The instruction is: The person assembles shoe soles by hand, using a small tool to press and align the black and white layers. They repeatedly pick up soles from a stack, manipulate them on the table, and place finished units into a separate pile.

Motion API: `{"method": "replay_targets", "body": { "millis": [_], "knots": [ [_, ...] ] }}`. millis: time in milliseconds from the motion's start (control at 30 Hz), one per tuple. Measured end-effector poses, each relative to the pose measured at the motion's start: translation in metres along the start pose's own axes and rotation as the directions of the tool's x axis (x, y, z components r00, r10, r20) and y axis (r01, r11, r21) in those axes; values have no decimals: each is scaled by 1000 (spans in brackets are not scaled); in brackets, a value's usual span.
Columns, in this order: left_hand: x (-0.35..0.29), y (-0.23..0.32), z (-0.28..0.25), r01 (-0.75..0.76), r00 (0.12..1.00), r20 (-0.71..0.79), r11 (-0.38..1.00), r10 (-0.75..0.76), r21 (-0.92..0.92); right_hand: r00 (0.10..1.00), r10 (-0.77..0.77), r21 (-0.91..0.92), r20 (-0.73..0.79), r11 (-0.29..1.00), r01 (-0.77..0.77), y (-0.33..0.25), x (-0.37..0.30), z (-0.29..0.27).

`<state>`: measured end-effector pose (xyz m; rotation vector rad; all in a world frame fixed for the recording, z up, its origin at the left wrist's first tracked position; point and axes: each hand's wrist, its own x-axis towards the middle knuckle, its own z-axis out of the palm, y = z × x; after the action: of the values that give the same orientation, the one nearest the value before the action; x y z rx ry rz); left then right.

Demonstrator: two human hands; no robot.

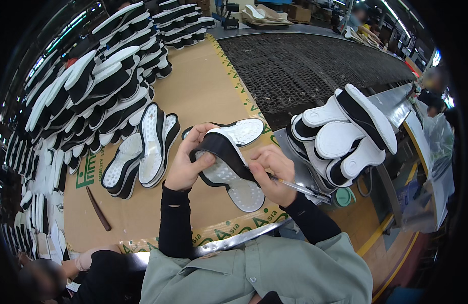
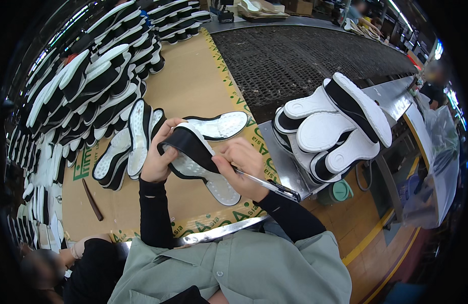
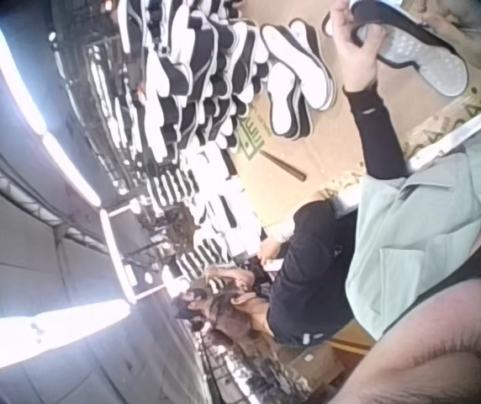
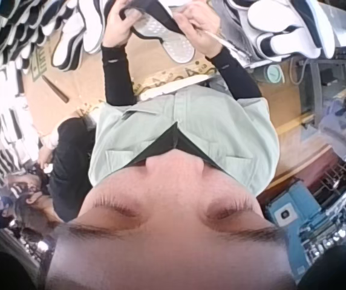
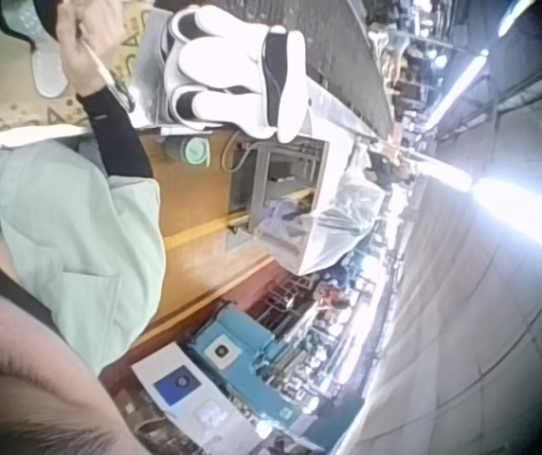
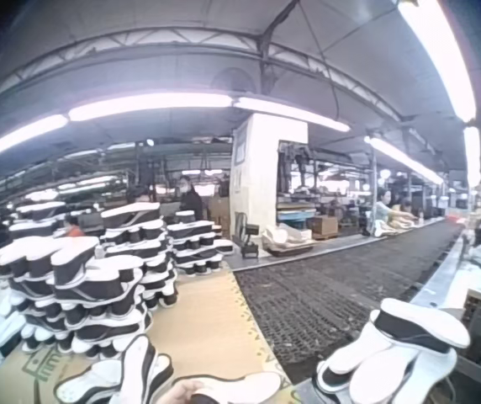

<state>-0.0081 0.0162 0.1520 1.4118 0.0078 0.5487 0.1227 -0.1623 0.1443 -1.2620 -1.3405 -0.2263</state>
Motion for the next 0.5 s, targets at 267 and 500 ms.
{"method": "replay_targets", "body": {
  "millis": [267,500],
  "knots": [
    [3,-4,1,17,1000,12,999,-16,-42,993,120,5,21,993,-120,3,-25,-15],
    [3,-8,-4,22,1000,-5,998,-22,-60,987,145,-60,73,988,-140,0,-29,-20]
  ]
}}
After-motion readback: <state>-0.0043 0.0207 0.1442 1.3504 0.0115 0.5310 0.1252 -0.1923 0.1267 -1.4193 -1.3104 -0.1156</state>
